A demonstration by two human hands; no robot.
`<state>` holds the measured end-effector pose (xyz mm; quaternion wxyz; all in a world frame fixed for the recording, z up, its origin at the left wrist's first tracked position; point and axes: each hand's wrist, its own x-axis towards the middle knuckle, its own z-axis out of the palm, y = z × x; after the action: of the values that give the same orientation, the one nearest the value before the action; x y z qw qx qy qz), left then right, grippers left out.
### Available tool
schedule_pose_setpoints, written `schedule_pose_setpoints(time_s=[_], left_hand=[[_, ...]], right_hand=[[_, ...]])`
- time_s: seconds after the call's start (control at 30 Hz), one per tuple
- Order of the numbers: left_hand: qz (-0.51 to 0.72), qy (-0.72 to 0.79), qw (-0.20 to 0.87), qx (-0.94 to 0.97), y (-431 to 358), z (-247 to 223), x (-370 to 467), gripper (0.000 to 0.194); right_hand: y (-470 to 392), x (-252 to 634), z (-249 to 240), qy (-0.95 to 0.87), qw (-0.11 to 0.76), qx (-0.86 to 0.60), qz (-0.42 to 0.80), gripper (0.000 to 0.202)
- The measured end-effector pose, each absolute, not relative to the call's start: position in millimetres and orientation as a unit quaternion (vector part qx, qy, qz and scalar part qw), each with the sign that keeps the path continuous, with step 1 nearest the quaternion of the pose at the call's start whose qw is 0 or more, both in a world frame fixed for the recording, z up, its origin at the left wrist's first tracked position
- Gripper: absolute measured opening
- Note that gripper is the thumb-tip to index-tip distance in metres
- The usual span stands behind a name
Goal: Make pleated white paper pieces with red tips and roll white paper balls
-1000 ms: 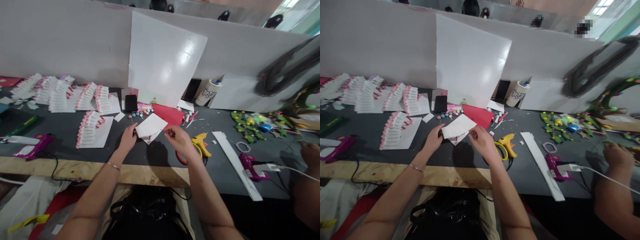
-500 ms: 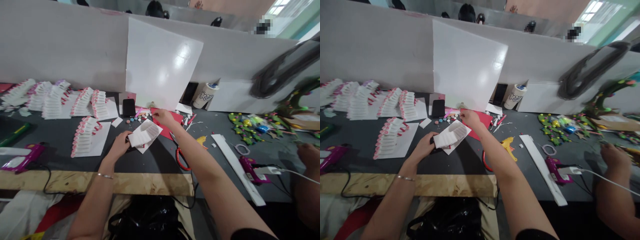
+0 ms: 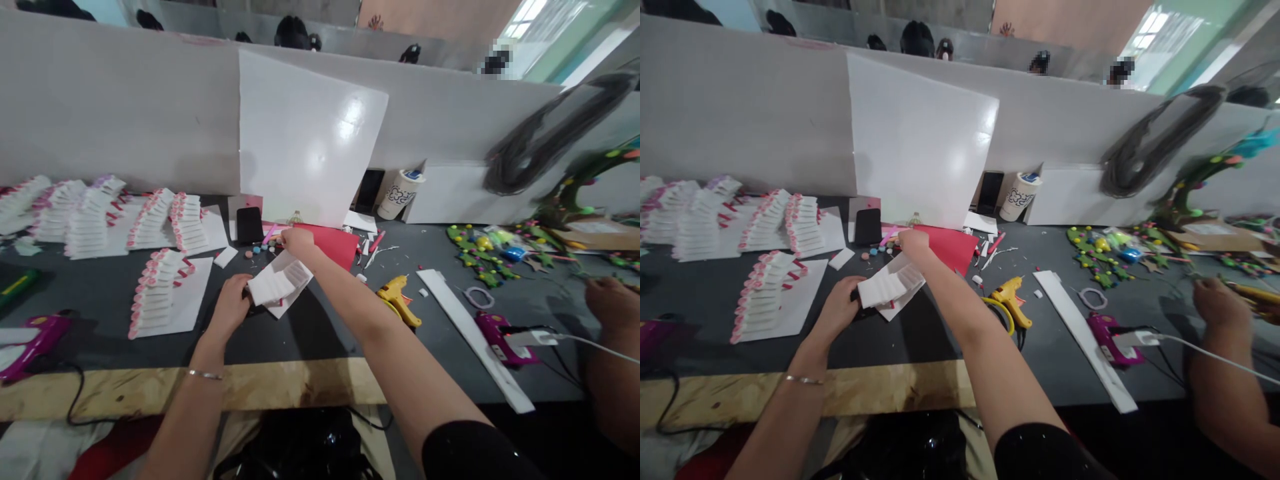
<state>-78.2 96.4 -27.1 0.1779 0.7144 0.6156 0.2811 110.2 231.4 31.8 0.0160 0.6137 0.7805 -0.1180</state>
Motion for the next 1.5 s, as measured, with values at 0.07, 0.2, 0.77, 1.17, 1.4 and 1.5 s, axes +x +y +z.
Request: schedule_pose_setpoints(time_s=[0.07,0.2,0.77,1.17,1.4,1.5], left_hand=[[0.3,0.613,0.188,0.706,96,-25,-77,0.031],[0.335,0.603,0.22,0.69,94,-20,-72,0.029],[0.48,0.613,0.506,0.371,85,10,-87,0.029],[0.477,0.589,0.556,0.34,80,13,-61,0.033],[0.502,0.561,0.572,0.324,82,1,-51,0.034],[0.517,0.551,0.579,0.307,83,-5,-51,0.033]], right_hand=[[231,110,31,0.781,0.014,0.613,-0.117,0.024],[228,111,29,0.781,0.003,0.612,-0.121,0.025],[232,210,21,0.754,-0.037,0.65,-0.085,0.02],[199,196,7,0.784,-0.059,0.617,-0.038,0.02],[211,153,19,0.832,-0.079,0.548,-0.043,0.029],[214,125,13,0.841,-0.055,0.535,-0.059,0.023]])
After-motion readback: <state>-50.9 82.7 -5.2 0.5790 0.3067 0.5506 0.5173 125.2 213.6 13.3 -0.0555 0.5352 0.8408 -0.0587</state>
